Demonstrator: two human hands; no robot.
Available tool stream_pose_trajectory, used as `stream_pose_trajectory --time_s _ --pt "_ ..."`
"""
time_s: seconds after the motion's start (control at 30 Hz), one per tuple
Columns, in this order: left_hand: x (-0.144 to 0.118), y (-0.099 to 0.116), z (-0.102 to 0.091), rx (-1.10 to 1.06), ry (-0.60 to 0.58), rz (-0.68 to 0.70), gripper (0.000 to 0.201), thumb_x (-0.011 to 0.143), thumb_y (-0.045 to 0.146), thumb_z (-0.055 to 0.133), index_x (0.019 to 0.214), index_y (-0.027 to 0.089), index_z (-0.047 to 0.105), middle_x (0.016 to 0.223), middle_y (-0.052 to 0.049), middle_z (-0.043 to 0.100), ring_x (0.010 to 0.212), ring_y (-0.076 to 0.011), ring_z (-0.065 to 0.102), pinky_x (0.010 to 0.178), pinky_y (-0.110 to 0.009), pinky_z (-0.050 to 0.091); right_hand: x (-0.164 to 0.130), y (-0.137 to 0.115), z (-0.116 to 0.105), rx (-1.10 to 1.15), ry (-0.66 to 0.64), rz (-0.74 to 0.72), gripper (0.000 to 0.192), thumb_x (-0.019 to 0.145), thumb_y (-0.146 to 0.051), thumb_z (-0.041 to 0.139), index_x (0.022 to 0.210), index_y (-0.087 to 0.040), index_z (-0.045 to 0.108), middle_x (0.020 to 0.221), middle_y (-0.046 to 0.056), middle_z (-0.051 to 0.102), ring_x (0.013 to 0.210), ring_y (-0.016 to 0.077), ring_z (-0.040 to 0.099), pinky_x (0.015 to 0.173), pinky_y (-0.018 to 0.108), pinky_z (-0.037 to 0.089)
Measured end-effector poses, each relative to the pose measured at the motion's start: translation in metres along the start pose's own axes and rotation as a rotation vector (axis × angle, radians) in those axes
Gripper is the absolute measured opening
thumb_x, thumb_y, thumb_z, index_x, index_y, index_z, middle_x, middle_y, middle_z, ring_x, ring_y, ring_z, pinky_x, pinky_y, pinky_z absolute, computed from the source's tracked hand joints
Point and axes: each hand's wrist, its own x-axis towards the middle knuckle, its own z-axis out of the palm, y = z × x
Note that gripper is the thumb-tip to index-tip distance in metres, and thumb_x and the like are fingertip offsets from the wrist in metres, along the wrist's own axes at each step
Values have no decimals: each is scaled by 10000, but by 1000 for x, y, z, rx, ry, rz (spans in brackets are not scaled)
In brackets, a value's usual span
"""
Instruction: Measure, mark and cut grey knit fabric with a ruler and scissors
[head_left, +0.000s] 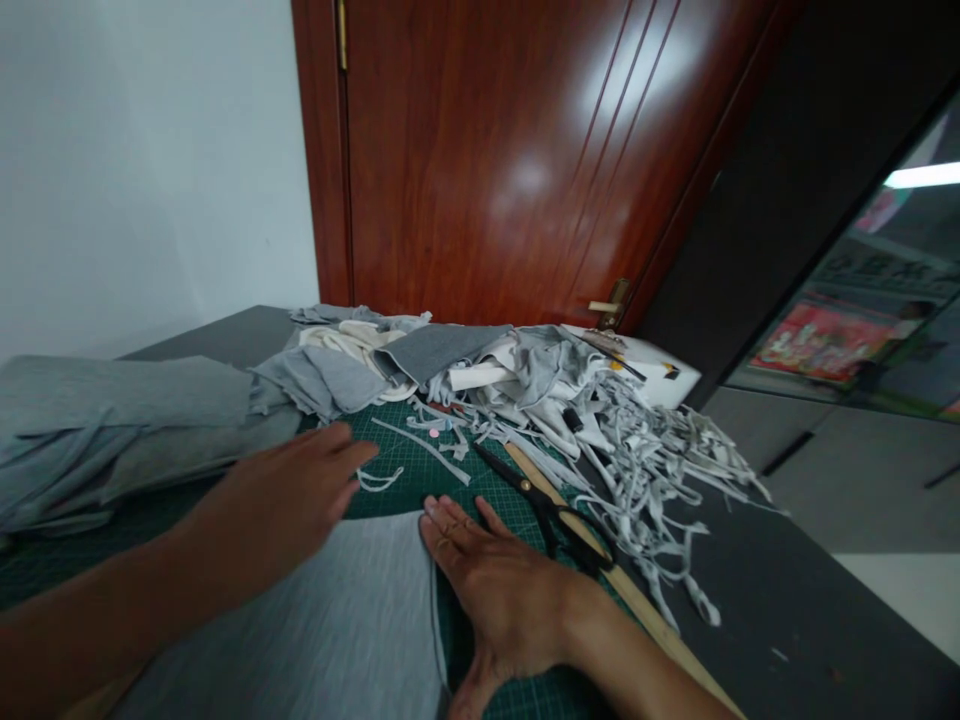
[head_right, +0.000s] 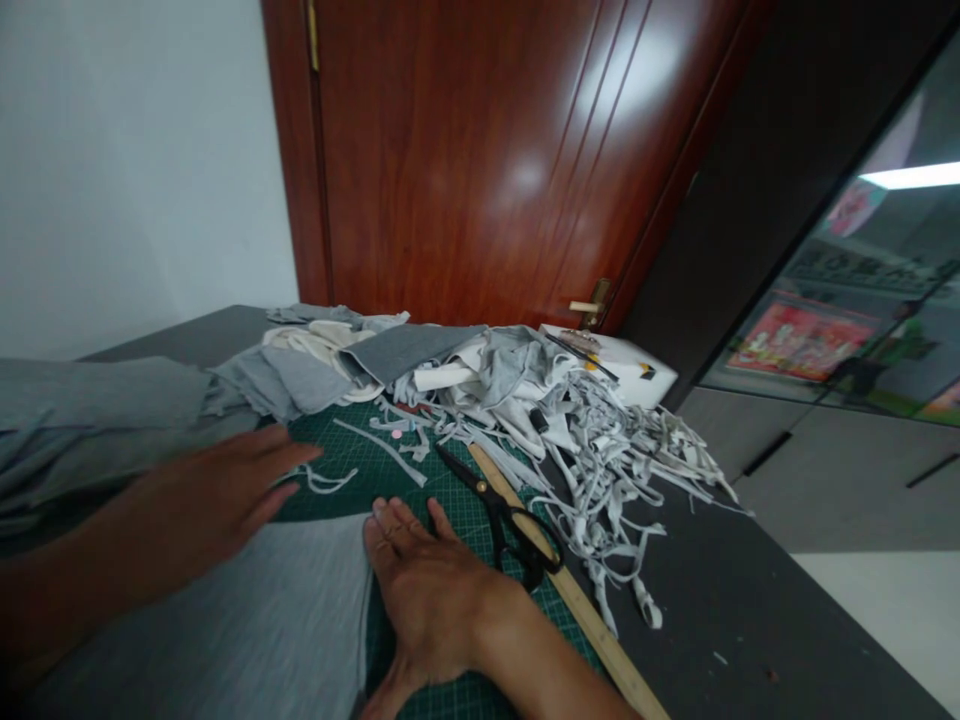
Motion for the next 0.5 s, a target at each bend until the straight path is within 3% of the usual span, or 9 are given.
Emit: stream_pose_trajectory --time_s 0.1,0.17,0.23,0.3,0.37,0.5 --pt "41 71 -1 -94 19 301 276 973 154 541 1098 245 769 1095 -87 724 1062 -302 700 968 -421 545 3 0 1 10 33 -12 1489 707 -631 990 1767 -207 34 1831 180 50 1699 355 66 1380 504 -23" --pt "66 110 9 -138 -48 455 269 944 96 572 1125 181 752 1136 -131 721 1129 -326 671 1020 -468 531 6 2 3 55 86 -42 1558 611 -609 1042 1773 -262 64 1840 151 127 1688 373 163 1388 493 59" --pt "87 138 27 -159 -114 565 241 933 124 660 1146 186 754 1195 -123 723 1207 -314 650 1080 -444 510 8 6 6 112 120 -59 1567 552 -608 1060 1772 -280 132 1830 135 226 1651 384 297 1380 458 181" --pt "102 155 45 -169 -190 645 180 898 158 750 1076 176 772 1160 -111 735 1168 -296 667 1070 -407 520 10 12 8 137 110 -50 1552 541 -628 1053 1767 -263 174 1809 142 296 1606 395 398 1358 445 267" --pt "112 163 58 -184 -247 702 157 883 156 765 1035 184 788 1122 -93 741 1125 -266 681 1031 -360 536 11 17 10 127 83 -38 1533 567 -650 1035 1766 -236 174 1801 160 311 1596 409 410 1350 456 295" --pt "125 164 66 -213 -303 766 283 840 96 713 1056 245 819 1068 -41 749 1044 -220 698 972 -311 544 12 20 11 79 96 -62 1587 566 -662 1034 1769 -180 118 1828 183 200 1654 416 269 1364 458 257"
